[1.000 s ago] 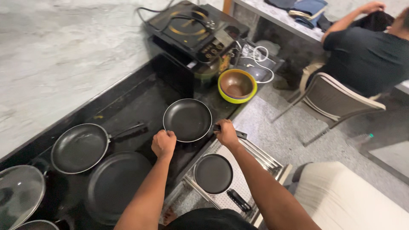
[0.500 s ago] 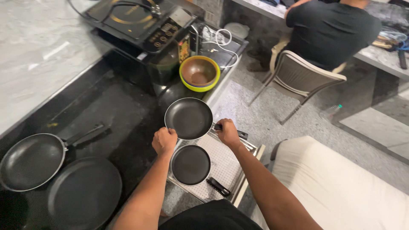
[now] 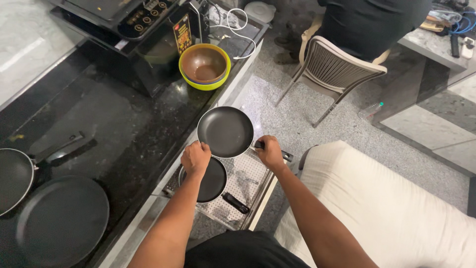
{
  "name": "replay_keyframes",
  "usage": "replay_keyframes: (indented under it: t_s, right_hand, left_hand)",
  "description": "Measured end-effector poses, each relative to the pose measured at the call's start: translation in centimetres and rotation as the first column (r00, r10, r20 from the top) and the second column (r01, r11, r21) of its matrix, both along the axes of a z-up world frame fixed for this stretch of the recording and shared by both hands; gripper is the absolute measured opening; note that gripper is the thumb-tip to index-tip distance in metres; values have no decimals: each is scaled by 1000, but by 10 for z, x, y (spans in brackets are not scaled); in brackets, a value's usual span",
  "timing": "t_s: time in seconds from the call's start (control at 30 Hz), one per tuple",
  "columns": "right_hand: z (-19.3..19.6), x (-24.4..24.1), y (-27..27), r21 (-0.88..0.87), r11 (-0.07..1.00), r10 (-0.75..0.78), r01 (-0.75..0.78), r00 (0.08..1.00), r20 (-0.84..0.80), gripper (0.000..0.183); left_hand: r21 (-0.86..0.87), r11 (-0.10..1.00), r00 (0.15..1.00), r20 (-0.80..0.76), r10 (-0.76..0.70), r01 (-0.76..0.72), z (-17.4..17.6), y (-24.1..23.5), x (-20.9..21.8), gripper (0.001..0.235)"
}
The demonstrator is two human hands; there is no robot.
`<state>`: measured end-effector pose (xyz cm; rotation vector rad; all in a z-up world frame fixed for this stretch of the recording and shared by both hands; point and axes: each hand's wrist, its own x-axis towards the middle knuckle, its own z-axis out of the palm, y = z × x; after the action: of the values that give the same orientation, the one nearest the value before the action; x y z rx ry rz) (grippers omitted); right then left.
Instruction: The person organizes several frying pans and a pot into a kitchen drawer. They repeatedly open and close the drawer to place each item inside, handling them one at a time.
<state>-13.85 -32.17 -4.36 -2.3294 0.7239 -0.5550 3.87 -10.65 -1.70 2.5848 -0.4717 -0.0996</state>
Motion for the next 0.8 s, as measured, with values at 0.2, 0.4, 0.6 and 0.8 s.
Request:
replay_keyframes:
  t_s: [0.2,0.4,0.6,0.8]
  right_hand:
    - [-29,-18,-6,51,999,14,-8,992,-123,19]
    - [-60,-27,3,90,996,33,-20,988,-150,27]
    - [-97,-24,13,141,990,57,-25,972,-227,23]
    - [-134,-10,18,141,990,42,4,946,-322,22]
  left_hand:
    - [44,998,993,-113,-32,38,-25,-2,-16,31]
    - [13,997,952,-299,-70,78,-71,10,-26,32]
    - [-68,997,897,-438,-60,33,-138,22,-25,30]
    - [-68,997,841,-541,-8,-34,-181,21,-22,35]
